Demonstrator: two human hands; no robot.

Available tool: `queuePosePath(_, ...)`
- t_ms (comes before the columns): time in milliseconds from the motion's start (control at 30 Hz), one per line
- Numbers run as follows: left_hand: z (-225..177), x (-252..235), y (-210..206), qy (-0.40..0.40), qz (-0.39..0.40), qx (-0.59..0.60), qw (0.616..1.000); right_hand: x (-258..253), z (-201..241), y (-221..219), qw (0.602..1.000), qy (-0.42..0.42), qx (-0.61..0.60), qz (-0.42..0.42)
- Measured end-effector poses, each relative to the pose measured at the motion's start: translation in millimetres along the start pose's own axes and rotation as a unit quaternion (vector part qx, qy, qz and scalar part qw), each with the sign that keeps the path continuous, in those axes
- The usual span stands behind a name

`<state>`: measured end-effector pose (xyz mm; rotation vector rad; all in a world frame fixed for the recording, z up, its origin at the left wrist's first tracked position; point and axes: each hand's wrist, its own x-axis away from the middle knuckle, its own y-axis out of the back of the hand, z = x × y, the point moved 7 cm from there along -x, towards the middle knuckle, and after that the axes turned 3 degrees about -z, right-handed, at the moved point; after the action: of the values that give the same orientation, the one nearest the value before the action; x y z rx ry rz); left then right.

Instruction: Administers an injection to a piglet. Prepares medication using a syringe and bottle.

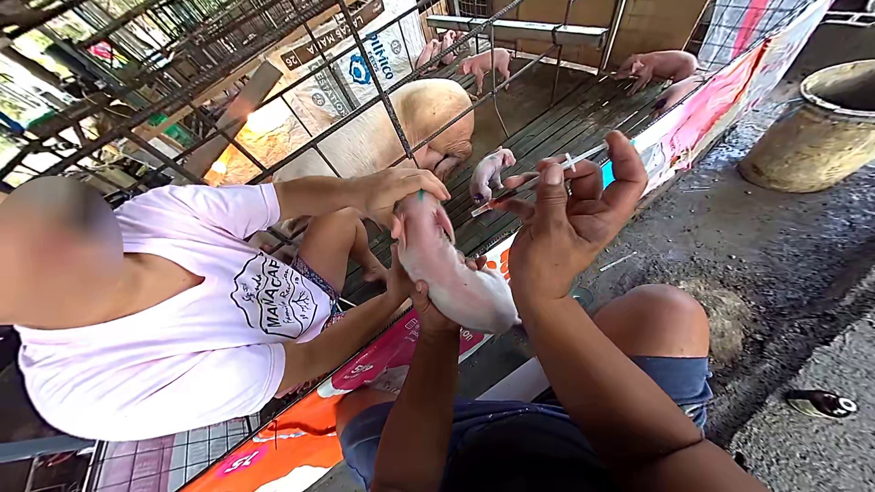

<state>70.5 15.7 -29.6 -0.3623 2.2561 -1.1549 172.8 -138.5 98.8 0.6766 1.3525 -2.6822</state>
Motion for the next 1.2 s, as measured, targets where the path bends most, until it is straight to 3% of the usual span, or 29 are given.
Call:
queuePosePath(200, -20.8, 5.6, -17.6, -0.109, -0.027, -0.108, 0.988, 25.3, -14.3, -19.6, 1.0, 0.009, 0.006, 0.018)
queuePosePath(367, -14.8, 12.2, -14.1, -0.081, -0.016, -0.04, 0.996, 30.9, -21.9, -24.8, 0.999, 0.014, 0.017, 0.029)
queuePosePath(500, -18.0, 11.8, -19.3, -0.105, 0.005, -0.017, 0.994, 30.2, -20.9, -30.7, 0.999, 0.028, 0.01, 0.028)
queuePosePath(667, -23.9, 11.3, -19.9, -0.12, -0.008, -0.07, 0.99, 31.0, -17.1, -29.6, 0.999, 0.043, -0.006, 0.02)
queuePosePath(1200, -28.9, 13.0, -29.6, -0.13, -0.001, -0.087, 0.988, 35.3, -13.2, -42.6, 0.998, 0.037, 0.0, 0.053)
